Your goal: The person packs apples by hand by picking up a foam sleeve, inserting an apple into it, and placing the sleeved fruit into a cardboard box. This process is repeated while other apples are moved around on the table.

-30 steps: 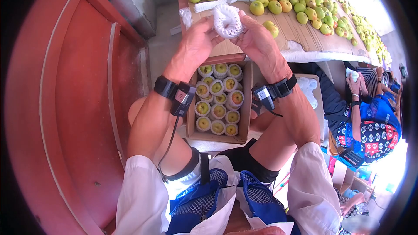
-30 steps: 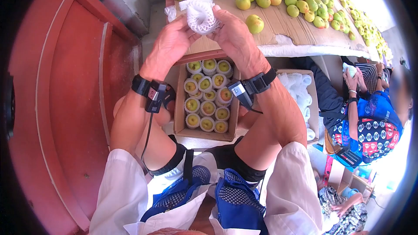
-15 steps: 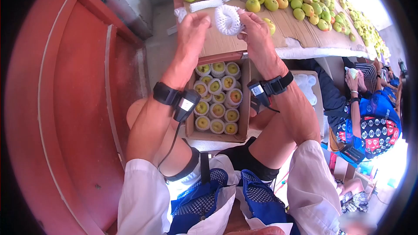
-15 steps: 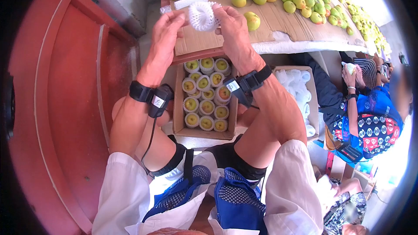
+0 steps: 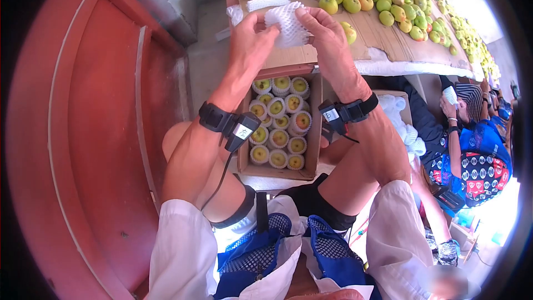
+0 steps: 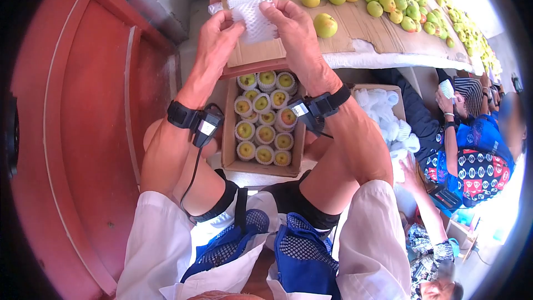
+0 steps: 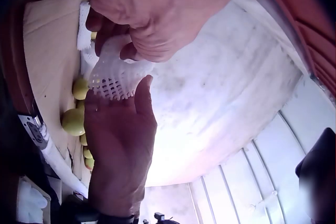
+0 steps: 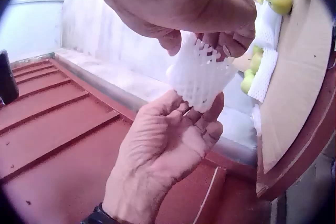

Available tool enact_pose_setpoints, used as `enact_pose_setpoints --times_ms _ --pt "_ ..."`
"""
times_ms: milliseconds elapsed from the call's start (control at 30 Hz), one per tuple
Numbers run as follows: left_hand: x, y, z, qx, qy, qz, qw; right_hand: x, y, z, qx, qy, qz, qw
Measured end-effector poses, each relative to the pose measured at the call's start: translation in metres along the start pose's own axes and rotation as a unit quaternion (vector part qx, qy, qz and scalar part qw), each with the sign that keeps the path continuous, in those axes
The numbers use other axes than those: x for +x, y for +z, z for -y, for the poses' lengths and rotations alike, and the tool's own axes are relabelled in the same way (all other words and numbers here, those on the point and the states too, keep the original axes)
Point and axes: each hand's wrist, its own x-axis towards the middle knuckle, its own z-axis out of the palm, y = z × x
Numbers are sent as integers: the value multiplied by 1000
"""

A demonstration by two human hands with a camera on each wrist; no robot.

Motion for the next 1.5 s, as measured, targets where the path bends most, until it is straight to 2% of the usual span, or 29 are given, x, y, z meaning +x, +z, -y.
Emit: enact_pose_setpoints --times_ms 33,133,233,333,400,433,533,633,833,933,1133,1333,1500 --pt "1 0 3 -2 4 -9 1000 1 -1 1 6 1 13 1000" --pt "-3 -3 -4 104 58 -42 992 -2 0 3 -42 -16 14 999" --pt "-4 -5 -5 271 160 -95 944 1 0 1 32 -24 29 999" --pt "-3 -5 -7 170 86 -42 981 7 -2 -5 124 18 64 990" --pt "4 -6 3 -47 2 35 998 9 -3 -5 160 38 80 983" --pt "6 -7 8 -156 -41 72 984 10 -4 -4 178 48 88 979" --pt "3 -15 -5 -319 -97 181 925 12 -10 -5 166 72 88 980" --pt "2 -24 -14 -359 -118 229 897 12 -14 -9 168 98 70 978" --pt "0 -29 -12 -488 -194 229 820 8 -14 -10 220 110 72 967" --pt "-5 -23 -5 -480 -221 200 825 7 -15 -15 232 128 74 961" --pt "-7 -28 18 -503 -238 252 791 8 -26 -20 210 119 107 965" --pt "-11 -12 11 -528 -240 277 766 7 -37 -12 235 111 135 956" --pt "-12 4 -13 -513 -182 268 795 4 -47 -7 224 119 131 958"
